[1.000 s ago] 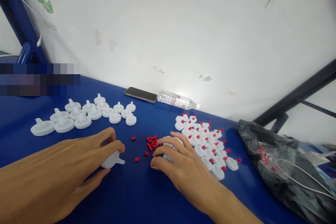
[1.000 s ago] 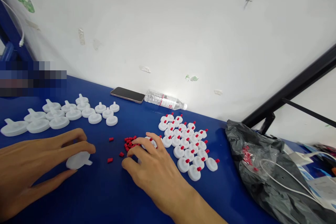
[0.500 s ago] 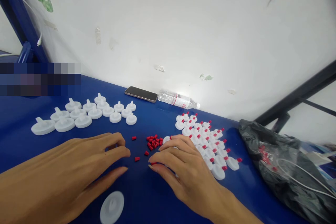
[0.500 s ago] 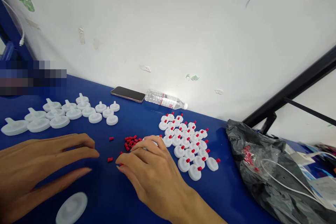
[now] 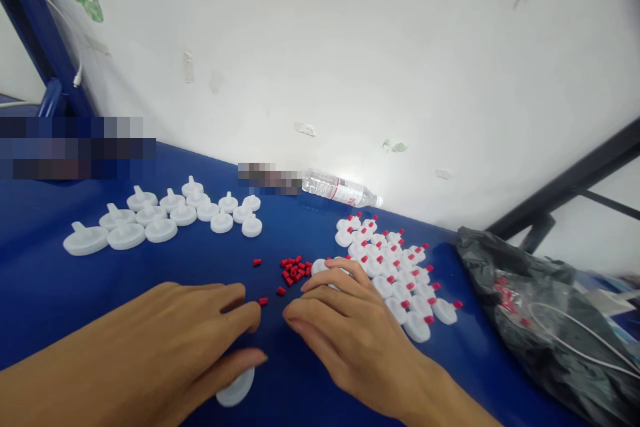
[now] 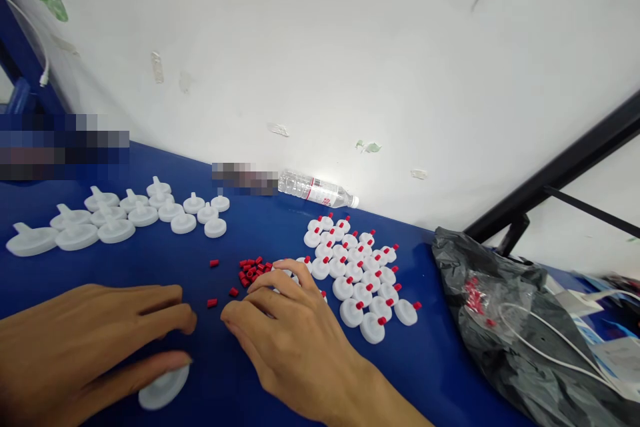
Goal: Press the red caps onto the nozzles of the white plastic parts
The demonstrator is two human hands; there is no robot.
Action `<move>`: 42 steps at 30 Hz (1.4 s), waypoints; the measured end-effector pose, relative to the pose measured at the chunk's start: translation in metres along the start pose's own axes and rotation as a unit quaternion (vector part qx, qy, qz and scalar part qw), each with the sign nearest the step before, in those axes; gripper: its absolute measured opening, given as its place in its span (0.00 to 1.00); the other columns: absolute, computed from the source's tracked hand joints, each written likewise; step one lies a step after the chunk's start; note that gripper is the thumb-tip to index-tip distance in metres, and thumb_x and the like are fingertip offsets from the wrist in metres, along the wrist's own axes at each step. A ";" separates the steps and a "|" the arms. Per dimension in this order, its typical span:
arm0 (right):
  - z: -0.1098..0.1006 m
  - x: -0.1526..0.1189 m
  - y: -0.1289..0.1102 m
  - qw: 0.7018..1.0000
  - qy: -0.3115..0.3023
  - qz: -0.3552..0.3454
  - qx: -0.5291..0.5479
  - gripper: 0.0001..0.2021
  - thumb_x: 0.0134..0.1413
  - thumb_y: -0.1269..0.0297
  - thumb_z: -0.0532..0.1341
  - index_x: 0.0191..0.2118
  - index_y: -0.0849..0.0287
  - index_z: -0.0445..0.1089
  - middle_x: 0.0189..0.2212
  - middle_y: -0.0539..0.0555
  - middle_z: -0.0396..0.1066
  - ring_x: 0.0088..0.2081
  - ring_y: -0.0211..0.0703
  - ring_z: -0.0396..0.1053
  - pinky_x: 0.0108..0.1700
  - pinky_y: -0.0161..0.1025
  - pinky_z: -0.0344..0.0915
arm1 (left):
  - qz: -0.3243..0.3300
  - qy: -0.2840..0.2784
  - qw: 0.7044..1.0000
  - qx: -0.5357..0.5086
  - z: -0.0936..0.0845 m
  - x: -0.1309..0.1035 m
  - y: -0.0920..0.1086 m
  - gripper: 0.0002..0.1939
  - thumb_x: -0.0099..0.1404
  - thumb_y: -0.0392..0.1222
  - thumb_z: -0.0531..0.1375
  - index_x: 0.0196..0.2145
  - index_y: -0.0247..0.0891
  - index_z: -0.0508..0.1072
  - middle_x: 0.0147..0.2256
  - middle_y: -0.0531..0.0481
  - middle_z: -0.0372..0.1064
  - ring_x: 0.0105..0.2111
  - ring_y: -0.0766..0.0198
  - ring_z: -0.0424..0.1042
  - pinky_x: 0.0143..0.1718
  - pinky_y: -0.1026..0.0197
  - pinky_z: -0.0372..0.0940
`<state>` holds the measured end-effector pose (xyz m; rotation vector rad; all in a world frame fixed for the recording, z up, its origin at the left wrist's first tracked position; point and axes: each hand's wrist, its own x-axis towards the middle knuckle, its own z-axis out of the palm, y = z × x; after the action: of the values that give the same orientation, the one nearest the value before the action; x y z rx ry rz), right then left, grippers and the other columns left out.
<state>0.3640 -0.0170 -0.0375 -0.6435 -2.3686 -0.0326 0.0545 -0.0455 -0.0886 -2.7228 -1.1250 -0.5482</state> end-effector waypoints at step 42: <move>-0.004 0.002 -0.003 0.996 0.073 0.004 0.052 0.03 0.88 0.69 0.71 0.54 0.56 0.85 0.42 0.49 0.93 0.43 0.41 0.90 0.58 0.43 0.79 | 0.009 0.054 0.998 0.044 -0.020 0.023 0.008 0.26 0.93 0.42 0.46 0.66 0.56 0.83 0.62 0.53 0.85 0.53 0.58 0.86 0.45 0.51 0.71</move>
<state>0.3640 -0.0193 -0.0322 -0.5800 -2.2107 0.0457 0.0698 -0.0420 -0.0612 -2.5942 -1.0703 -0.6193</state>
